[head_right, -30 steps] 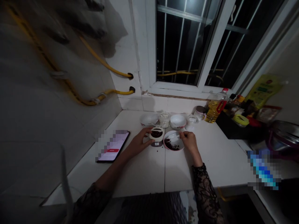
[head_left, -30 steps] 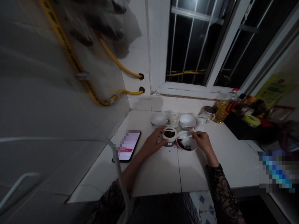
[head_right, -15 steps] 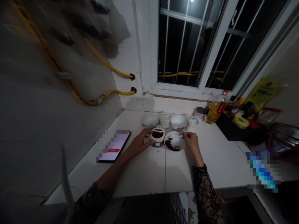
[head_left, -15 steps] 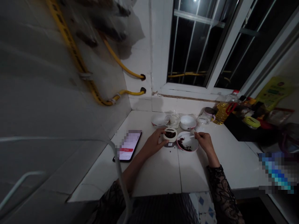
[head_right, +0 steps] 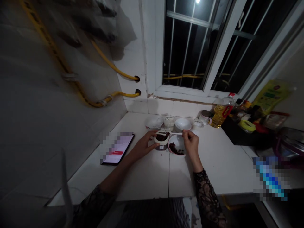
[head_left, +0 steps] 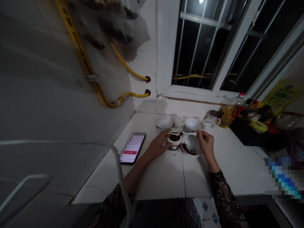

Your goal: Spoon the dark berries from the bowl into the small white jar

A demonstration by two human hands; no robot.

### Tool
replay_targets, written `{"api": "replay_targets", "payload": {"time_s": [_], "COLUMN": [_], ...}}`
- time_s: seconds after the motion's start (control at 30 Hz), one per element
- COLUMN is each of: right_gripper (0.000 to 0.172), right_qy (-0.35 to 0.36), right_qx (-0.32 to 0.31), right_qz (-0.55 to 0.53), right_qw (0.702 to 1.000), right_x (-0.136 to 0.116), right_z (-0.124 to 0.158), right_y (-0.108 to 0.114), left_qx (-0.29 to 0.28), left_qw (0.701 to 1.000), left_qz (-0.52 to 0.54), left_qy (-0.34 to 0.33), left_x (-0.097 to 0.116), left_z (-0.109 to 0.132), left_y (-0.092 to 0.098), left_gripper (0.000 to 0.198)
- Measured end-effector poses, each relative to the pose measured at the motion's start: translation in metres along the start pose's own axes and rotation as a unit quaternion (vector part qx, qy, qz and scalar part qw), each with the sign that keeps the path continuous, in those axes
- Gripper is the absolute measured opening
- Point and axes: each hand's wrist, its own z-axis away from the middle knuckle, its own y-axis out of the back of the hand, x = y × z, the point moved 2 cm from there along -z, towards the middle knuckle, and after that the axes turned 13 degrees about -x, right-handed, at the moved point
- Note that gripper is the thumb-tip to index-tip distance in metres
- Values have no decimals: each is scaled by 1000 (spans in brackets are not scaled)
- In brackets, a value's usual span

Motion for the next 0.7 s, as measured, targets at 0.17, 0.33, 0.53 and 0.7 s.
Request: {"api": "replay_targets", "payload": {"time_s": [0.17, 0.33, 0.53, 0.7], "right_gripper": [40, 45, 49, 38], "right_qy": [214, 169, -34, -109], "right_qx": [-13, -13, -90, -159], "right_qz": [207, 260, 273, 303], "right_qw": [955, 951, 957, 933], "right_x": [-21, -14, 21, 33], "right_z": [13, 14, 4, 3], "right_y": [-17, -5, 32, 51], "left_qx": [1, -2, -2, -10], "left_qw": [1000, 1000, 1000, 999], "left_qz": [4, 15, 13, 6], "left_qy": [-2, 12, 20, 35], "left_x": [-2, -3, -2, -1], "left_z": [0, 0, 1, 1], "left_y": [-1, -2, -2, -1], "left_gripper": [28, 30, 29, 30]}}
